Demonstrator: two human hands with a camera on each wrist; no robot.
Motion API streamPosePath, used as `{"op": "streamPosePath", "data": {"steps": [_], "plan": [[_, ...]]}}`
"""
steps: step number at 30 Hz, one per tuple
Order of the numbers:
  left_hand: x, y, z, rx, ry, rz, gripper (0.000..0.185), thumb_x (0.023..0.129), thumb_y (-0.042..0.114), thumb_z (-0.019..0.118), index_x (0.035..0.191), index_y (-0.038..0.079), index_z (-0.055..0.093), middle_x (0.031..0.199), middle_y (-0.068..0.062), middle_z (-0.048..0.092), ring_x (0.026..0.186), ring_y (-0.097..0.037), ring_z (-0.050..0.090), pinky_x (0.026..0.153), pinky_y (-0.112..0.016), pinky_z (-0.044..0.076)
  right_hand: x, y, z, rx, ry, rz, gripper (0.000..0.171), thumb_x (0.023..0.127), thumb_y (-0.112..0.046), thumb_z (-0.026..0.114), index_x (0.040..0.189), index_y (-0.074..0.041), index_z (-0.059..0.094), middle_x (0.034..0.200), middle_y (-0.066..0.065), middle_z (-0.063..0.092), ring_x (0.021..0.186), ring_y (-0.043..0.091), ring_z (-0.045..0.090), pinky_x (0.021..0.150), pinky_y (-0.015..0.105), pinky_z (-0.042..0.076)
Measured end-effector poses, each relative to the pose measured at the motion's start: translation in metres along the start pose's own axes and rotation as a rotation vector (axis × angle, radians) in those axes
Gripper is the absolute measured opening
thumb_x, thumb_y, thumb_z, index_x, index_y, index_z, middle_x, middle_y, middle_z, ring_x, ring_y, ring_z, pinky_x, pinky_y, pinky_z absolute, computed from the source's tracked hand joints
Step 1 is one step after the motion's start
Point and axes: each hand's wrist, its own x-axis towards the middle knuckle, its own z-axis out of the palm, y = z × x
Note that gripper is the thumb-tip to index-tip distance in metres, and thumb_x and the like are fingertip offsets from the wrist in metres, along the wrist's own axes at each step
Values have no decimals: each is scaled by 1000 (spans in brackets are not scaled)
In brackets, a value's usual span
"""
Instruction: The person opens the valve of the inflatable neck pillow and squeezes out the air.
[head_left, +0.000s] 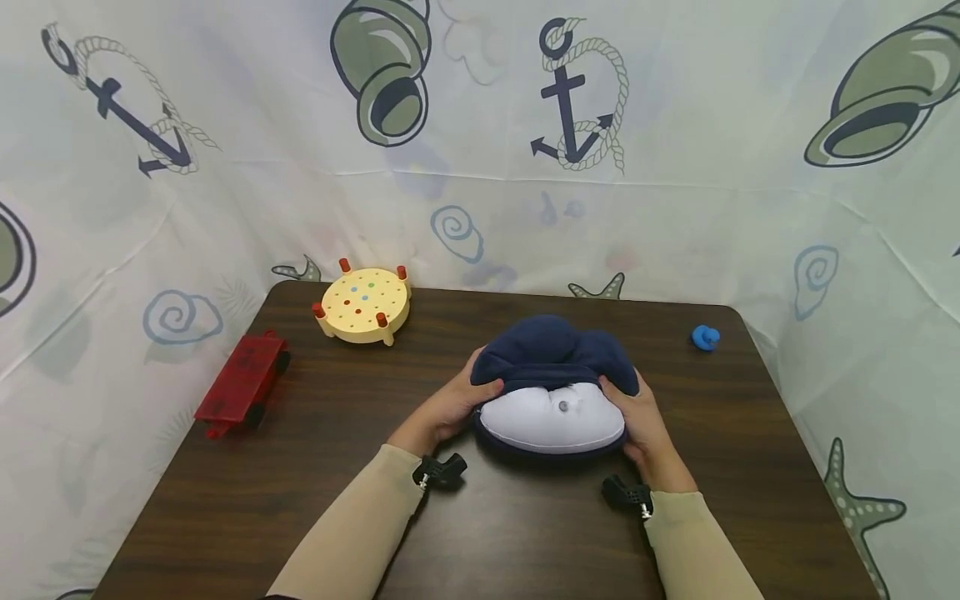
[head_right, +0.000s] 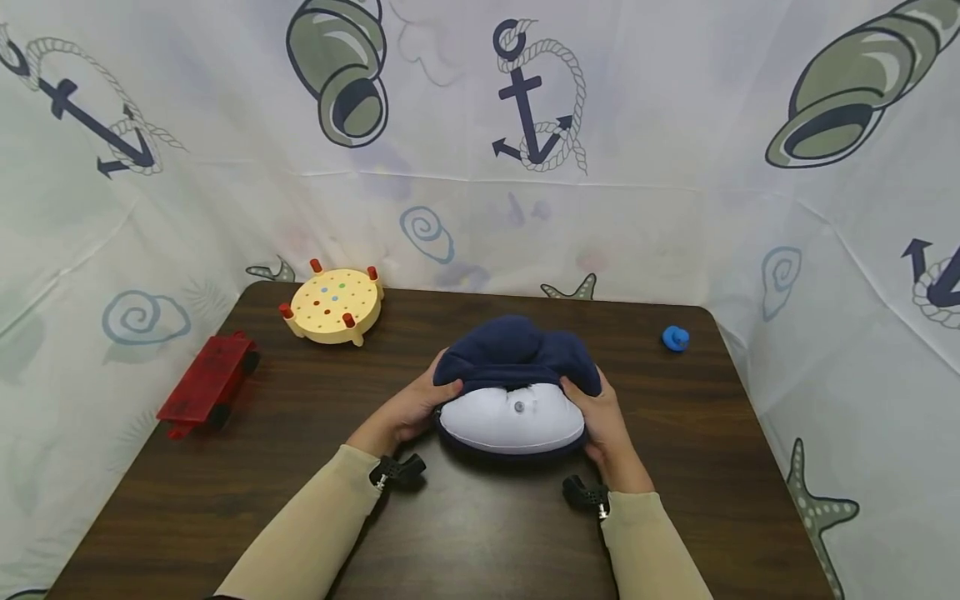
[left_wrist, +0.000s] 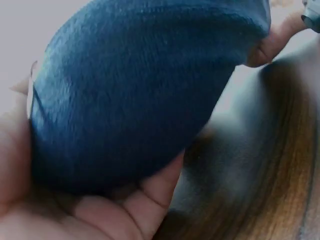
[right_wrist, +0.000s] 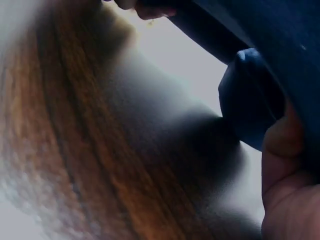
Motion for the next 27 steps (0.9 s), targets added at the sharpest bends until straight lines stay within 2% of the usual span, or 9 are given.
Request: {"op": "streamPosePath", "data": {"steps": [5, 11, 14, 16, 18, 20, 23, 25, 27], "plan": [[0, 1, -3, 29, 57, 17, 64, 104, 23, 76, 158, 27, 41, 157, -6, 53, 142, -21, 50, 115, -33, 43, 0, -1, 0, -13, -6, -20, 68, 109, -24, 69, 168, -13, 37, 162, 4, 51, 137, 8, 57, 110, 20, 51], [6, -1, -4, 105, 112, 131, 45, 104, 6, 72, 143, 18, 51, 140, -5, 62, 131, -20, 58, 110, -30, 48, 0, 0, -2, 43, -86, -113, 66, 113, -33, 59, 172, -27, 29, 169, -1, 39, 147, 10, 45, 115, 19, 44], [7, -2, -4, 122, 105, 130, 54, 103, 8, 74, 148, 24, 49, 148, -5, 58, 138, -21, 54, 116, -34, 44, 1, 1, -6, 149, -167, -190, 73, 110, -53, 51, 174, -33, 21, 177, -1, 27, 156, 11, 35, 119, 19, 38], [6, -3, -4, 126, 74, 98, 67, 102, 10, 77, 156, 34, 44, 159, -3, 50, 147, -22, 47, 121, -39, 39, 0, 2, -9, 240, -238, -216, 88, 101, -69, 49, 175, -36, 16, 181, 0, 18, 160, 12, 28, 122, 20, 34], [5, -3, -3, 122, 41, 72, 82, 99, 13, 80, 162, 43, 36, 168, -1, 41, 154, -24, 41, 126, -44, 34, 0, 2, -12, 264, -298, -208, 98, 94, -77, 50, 175, -38, 11, 183, 2, 11, 162, 15, 24, 122, 20, 33], [4, -3, -3, 116, 18, 63, 91, 96, 21, 85, 166, 45, 31, 173, -2, 35, 158, -26, 36, 129, -48, 31, -1, 2, -10, 226, -308, -160, 98, 97, -69, 62, 175, -40, 10, 182, 2, 11, 160, 16, 27, 121, 20, 35], [3, -4, -4, 89, 16, 73, 100, 90, 40, 91, 168, 42, 28, 175, -6, 34, 160, -31, 35, 131, -52, 28, -1, 2, -4, 121, -217, -66, 94, 103, -37, 76, 175, -37, 15, 178, 0, 25, 152, 11, 40, 118, 19, 42], [2, -4, -4, 71, 11, 80, 107, 86, 52, 92, 169, 41, 26, 175, -7, 33, 160, -33, 35, 131, -53, 26, 0, 2, 1, 99, -117, -21, 90, 103, -12, 76, 173, -31, 24, 170, -1, 40, 144, 9, 50, 114, 20, 47], [2, -3, -4, 71, 15, 83, 108, 85, 57, 91, 169, 42, 25, 175, -7, 31, 159, -32, 35, 131, -52, 27, 1, 1, 3, 106, -42, -12, 82, 103, -3, 73, 170, -24, 31, 159, -4, 53, 137, 7, 57, 110, 20, 51]]}}
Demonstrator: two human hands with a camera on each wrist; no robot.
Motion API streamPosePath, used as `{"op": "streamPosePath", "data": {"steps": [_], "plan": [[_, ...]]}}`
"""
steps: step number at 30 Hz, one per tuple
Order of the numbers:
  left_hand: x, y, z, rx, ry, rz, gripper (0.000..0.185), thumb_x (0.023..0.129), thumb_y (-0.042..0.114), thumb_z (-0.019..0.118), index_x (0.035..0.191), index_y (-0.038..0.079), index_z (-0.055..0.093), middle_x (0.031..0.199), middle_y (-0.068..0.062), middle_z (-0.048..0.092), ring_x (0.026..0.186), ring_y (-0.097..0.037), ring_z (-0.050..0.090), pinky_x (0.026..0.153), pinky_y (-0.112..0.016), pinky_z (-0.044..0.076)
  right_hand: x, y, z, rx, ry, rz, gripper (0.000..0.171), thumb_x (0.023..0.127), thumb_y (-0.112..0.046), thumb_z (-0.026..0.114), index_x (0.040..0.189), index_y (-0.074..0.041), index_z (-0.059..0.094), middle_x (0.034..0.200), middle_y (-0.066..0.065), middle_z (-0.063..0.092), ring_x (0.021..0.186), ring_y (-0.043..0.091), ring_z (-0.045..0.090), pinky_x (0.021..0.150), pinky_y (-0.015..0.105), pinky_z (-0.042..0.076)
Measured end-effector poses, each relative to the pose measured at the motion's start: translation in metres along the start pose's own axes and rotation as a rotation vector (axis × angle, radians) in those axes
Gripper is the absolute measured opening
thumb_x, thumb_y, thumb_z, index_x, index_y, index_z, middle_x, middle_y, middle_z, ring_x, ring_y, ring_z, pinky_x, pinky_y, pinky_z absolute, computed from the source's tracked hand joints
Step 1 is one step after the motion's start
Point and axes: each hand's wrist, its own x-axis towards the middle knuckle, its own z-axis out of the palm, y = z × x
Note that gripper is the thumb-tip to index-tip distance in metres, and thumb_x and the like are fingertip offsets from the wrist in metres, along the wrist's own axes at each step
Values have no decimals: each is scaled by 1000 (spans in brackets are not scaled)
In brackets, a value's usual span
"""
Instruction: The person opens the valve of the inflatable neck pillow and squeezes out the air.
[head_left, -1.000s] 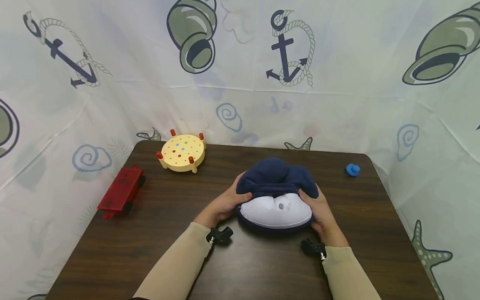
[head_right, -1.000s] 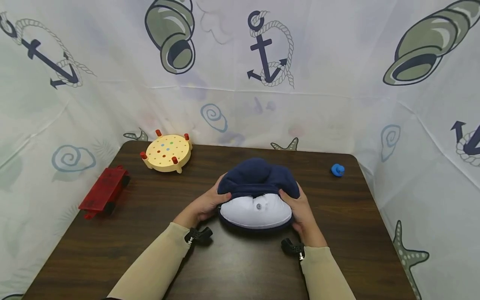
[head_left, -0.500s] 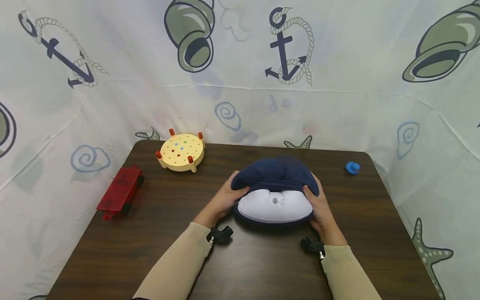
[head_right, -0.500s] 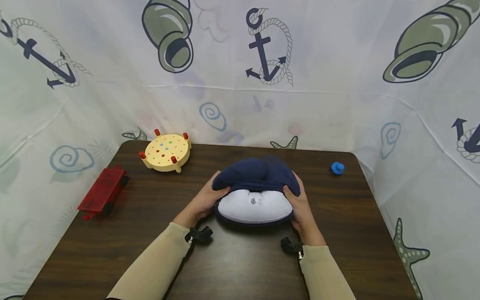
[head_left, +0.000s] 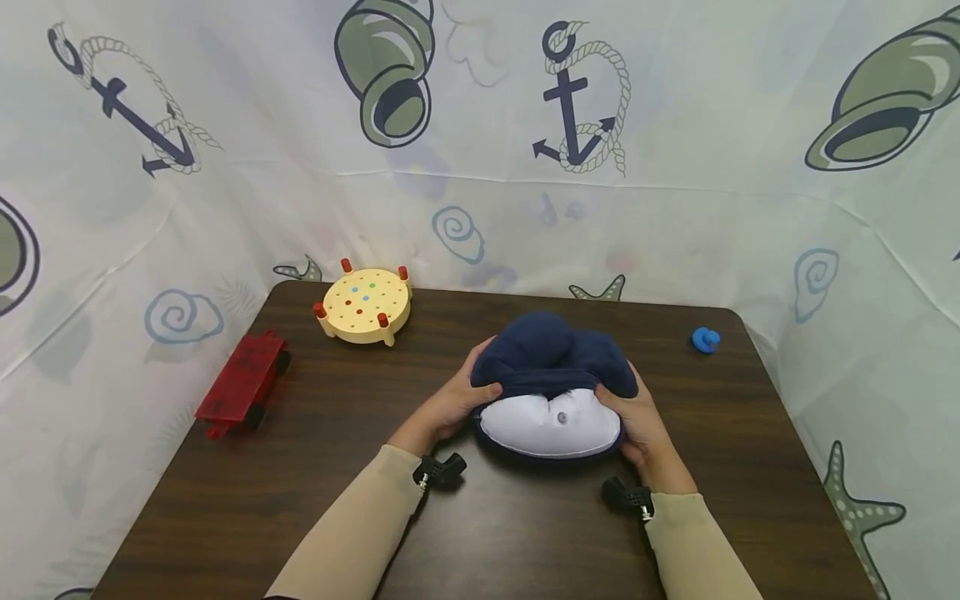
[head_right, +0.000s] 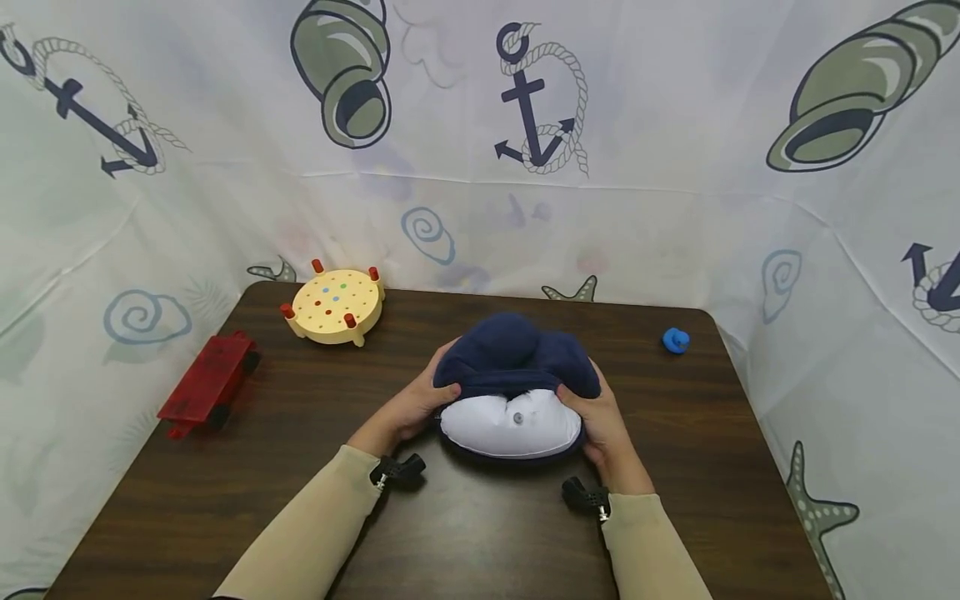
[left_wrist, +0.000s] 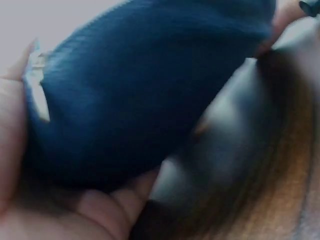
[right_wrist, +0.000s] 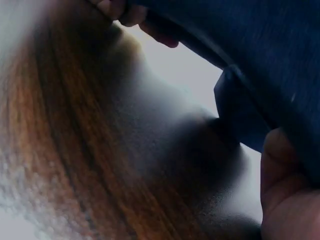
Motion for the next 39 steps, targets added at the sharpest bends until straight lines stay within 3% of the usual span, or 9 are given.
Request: {"op": "streamPosePath", "data": {"steps": [7, 11, 15, 21, 25, 28, 31, 34, 39], "plan": [[-1, 3, -4, 68, 97, 3, 66, 101, 21, 80, 156, 27, 44, 155, -10, 54, 139, -25, 54, 114, -37, 46, 0, 2, 0, -42, 18, -73, 48, 106, -3, 68, 150, -18, 54, 131, -12, 73, 121, 5, 67, 102, 21, 56], [0, 3, -5, 87, 145, 47, 48, 101, 7, 76, 142, 18, 53, 138, -6, 62, 128, -22, 59, 106, -34, 50, 0, 2, 0, -57, -33, -101, 50, 110, -13, 65, 156, -22, 50, 145, -8, 65, 129, 8, 62, 106, 22, 54], [2, 1, -3, 102, 194, 91, 33, 100, 4, 76, 129, 11, 61, 124, -2, 66, 119, -21, 61, 100, -32, 52, -1, 2, -3, -17, -95, -161, 62, 112, -44, 54, 169, -29, 34, 168, -4, 43, 149, 12, 45, 116, 21, 43], [2, -2, -5, 109, 129, 57, 65, 100, 10, 78, 156, 31, 52, 165, -1, 44, 155, -26, 38, 127, -52, 32, -2, 6, -12, 230, -229, -244, 71, 101, -61, 55, 159, -22, 42, 157, -4, 55, 141, 10, 55, 117, 24, 46], [0, -3, -5, 64, 49, 20, 83, 99, 18, 82, 165, 42, 37, 175, 1, 31, 163, -29, 29, 132, -57, 22, -2, 6, -11, 81, -206, -117, 73, 105, -36, 72, 166, -34, 32, 160, -7, 47, 139, 9, 56, 112, 22, 49], [1, -3, -5, 38, 30, 1, 92, 97, 29, 85, 168, 44, 29, 178, -2, 28, 164, -31, 28, 133, -57, 22, -2, 5, -7, 9, -133, -28, 64, 106, -9, 69, 161, -30, 43, 152, -9, 56, 133, 6, 60, 109, 21, 52], [2, -2, -5, 46, 46, -21, 96, 95, 41, 86, 169, 47, 24, 180, -2, 20, 166, -30, 22, 134, -57, 19, -4, 4, -6, 35, -75, -23, 42, 104, 4, 63, 137, -22, 63, 130, -9, 71, 117, 6, 68, 99, 21, 57], [2, 1, -6, 73, 77, -30, 95, 95, 42, 86, 168, 48, 26, 179, -2, 21, 166, -30, 22, 135, -58, 19, -6, 3, -6, 67, -124, -59, 35, 103, 8, 60, 122, -19, 71, 115, -8, 76, 105, 6, 70, 91, 22, 60], [4, 1, -10, 140, 259, 19, 90, 92, 26, 90, 164, 40, 39, 171, -3, 40, 160, -31, 37, 132, -58, 27, -8, 4, -6, 111, -271, -104, 26, 112, -19, 61, 137, -26, 65, 129, -10, 74, 116, 5, 69, 99, 23, 57]]}}
